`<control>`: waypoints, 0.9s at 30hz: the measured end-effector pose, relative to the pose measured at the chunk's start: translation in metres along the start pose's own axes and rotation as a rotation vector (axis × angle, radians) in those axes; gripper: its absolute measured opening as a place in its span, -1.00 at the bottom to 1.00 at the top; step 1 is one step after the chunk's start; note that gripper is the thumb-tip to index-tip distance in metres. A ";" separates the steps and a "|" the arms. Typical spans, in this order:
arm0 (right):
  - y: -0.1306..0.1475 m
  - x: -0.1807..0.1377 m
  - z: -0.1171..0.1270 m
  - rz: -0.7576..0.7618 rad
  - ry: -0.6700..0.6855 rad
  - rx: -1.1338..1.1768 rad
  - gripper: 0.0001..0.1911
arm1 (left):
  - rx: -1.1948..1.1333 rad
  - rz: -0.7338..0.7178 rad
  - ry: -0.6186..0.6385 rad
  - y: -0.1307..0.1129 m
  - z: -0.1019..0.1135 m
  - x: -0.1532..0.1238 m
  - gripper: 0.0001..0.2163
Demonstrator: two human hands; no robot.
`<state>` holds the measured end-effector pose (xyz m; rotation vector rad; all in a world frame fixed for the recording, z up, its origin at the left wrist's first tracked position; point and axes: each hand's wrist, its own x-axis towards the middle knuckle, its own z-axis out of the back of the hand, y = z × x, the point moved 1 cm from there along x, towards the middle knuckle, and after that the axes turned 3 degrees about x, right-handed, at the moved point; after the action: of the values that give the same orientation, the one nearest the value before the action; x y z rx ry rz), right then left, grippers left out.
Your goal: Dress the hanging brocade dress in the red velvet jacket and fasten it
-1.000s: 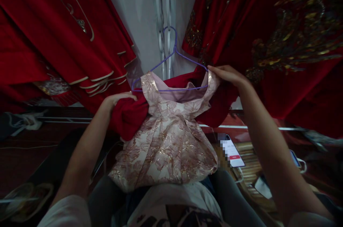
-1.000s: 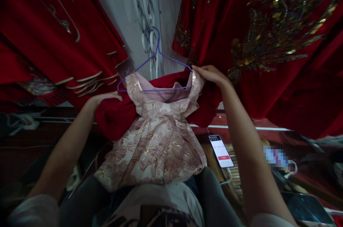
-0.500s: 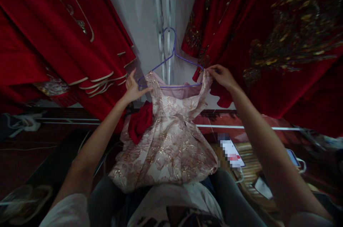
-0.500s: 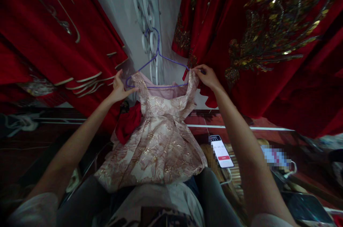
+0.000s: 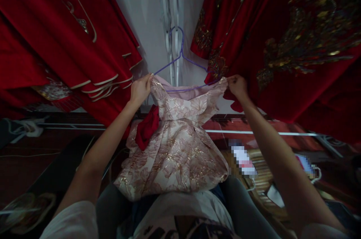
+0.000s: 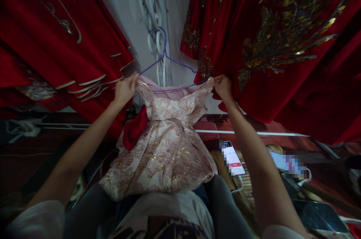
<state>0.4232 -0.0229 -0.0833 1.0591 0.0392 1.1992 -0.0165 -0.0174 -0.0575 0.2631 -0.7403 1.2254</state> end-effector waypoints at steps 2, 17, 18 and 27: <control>-0.006 -0.010 0.003 -0.051 0.071 -0.025 -0.88 | 0.118 0.114 0.038 0.004 0.002 -0.010 -0.55; 0.083 -0.056 0.019 0.456 0.424 -0.208 -0.68 | -0.377 -0.484 0.369 -0.056 -0.023 -0.027 -0.68; 0.091 -0.057 0.019 0.461 0.446 -0.256 -0.69 | -0.371 -0.520 0.351 -0.068 -0.028 -0.025 -0.69; 0.125 -0.087 0.019 0.558 0.990 -0.475 -0.77 | -0.181 -0.521 0.369 -0.109 -0.054 -0.030 -0.72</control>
<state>0.3055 -0.1059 -0.0304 -0.0301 0.2238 2.0218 0.0987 -0.0474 -0.0949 0.0667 -0.4183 0.6782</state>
